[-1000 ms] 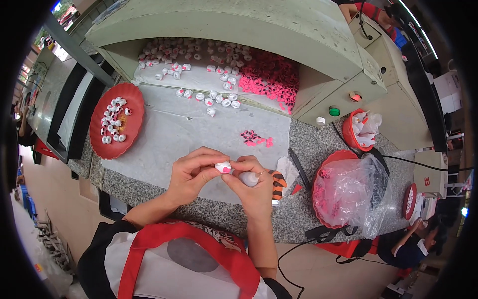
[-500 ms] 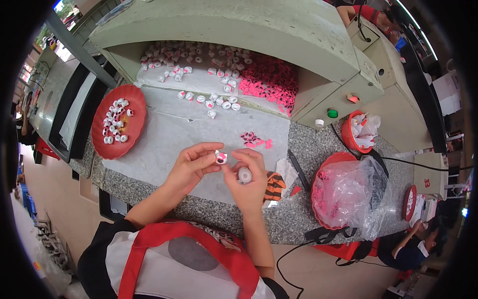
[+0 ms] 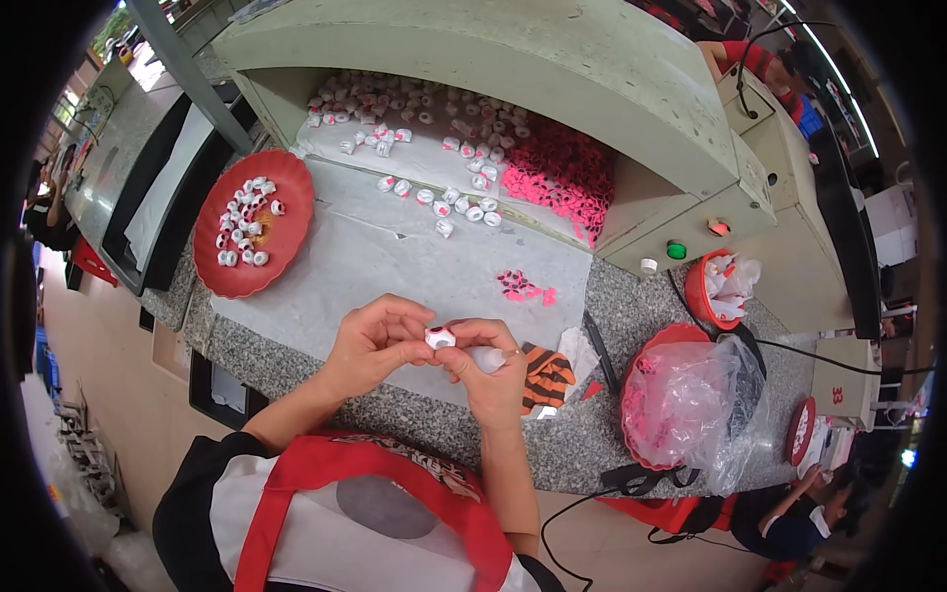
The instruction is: Applying glue to small pink bows and attaching them to Hello Kitty toy heads at a factory assembly station.
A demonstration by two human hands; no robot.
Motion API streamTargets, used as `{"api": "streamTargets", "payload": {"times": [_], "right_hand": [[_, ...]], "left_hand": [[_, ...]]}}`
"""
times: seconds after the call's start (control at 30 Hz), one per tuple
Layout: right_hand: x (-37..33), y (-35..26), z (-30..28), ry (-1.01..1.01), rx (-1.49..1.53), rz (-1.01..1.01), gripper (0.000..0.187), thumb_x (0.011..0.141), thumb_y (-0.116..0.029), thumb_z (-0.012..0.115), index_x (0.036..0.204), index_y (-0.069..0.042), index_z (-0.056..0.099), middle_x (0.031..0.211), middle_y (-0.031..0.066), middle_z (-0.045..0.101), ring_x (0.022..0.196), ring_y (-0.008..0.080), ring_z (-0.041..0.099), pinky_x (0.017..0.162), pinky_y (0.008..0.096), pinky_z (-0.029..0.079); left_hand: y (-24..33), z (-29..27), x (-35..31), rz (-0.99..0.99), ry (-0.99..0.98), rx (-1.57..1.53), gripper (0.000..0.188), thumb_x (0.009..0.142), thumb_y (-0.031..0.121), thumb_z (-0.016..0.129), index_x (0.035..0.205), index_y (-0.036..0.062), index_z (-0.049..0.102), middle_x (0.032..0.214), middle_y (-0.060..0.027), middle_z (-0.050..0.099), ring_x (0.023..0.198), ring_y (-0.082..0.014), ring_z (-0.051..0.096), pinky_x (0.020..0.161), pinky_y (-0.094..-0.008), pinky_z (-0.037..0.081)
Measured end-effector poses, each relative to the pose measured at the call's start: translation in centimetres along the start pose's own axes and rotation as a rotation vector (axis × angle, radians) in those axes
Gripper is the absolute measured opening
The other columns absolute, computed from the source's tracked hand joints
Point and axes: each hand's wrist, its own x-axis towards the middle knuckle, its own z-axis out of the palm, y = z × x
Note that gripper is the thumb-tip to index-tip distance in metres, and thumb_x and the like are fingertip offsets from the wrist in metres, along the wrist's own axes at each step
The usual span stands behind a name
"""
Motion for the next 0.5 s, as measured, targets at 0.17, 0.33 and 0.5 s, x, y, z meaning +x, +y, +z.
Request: {"api": "streamTargets", "payload": {"times": [0.17, 0.33, 0.5], "right_hand": [[2.4, 2.1, 2.1, 0.071, -0.138, 0.121, 0.016, 0.071, 0.000, 0.064, 0.084, 0.000, 0.054, 0.083, 0.0113, 0.059, 0.059, 0.0107, 0.055, 0.044, 0.0202, 0.041], [3.3, 3.8, 4.3, 0.033, -0.365, 0.263, 0.020, 0.073, -0.004, 0.064, 0.090, -0.001, 0.054, 0.085, 0.0073, 0.059, 0.063, 0.0091, 0.057, 0.044, 0.0194, 0.041], [2.2, 2.9, 2.7, 0.088, -0.380, 0.253, 0.028, 0.072, -0.003, 0.064, 0.097, -0.002, 0.051, 0.085, 0.0063, 0.056, 0.062, 0.0090, 0.055, 0.047, 0.0196, 0.042]], "left_hand": [[-0.1, -2.5, 0.4, -0.099, 0.148, -0.064, 0.019, 0.080, -0.002, 0.056, 0.098, -0.0037, 0.053, 0.088, -0.0098, 0.061, 0.078, -0.0131, 0.060, 0.066, -0.0242, 0.049], [0.8, -12.4, 0.6, 0.182, 0.640, 0.907, 0.021, 0.076, 0.000, 0.058, 0.097, 0.0042, 0.058, 0.092, -0.0092, 0.060, 0.079, -0.0171, 0.060, 0.065, -0.0270, 0.048], [1.3, -12.7, 7.3, 0.433, 0.778, 1.550, 0.022, 0.072, 0.005, 0.059, 0.094, 0.0105, 0.061, 0.091, -0.0106, 0.057, 0.077, -0.0267, 0.058, 0.066, -0.0344, 0.048]]}}
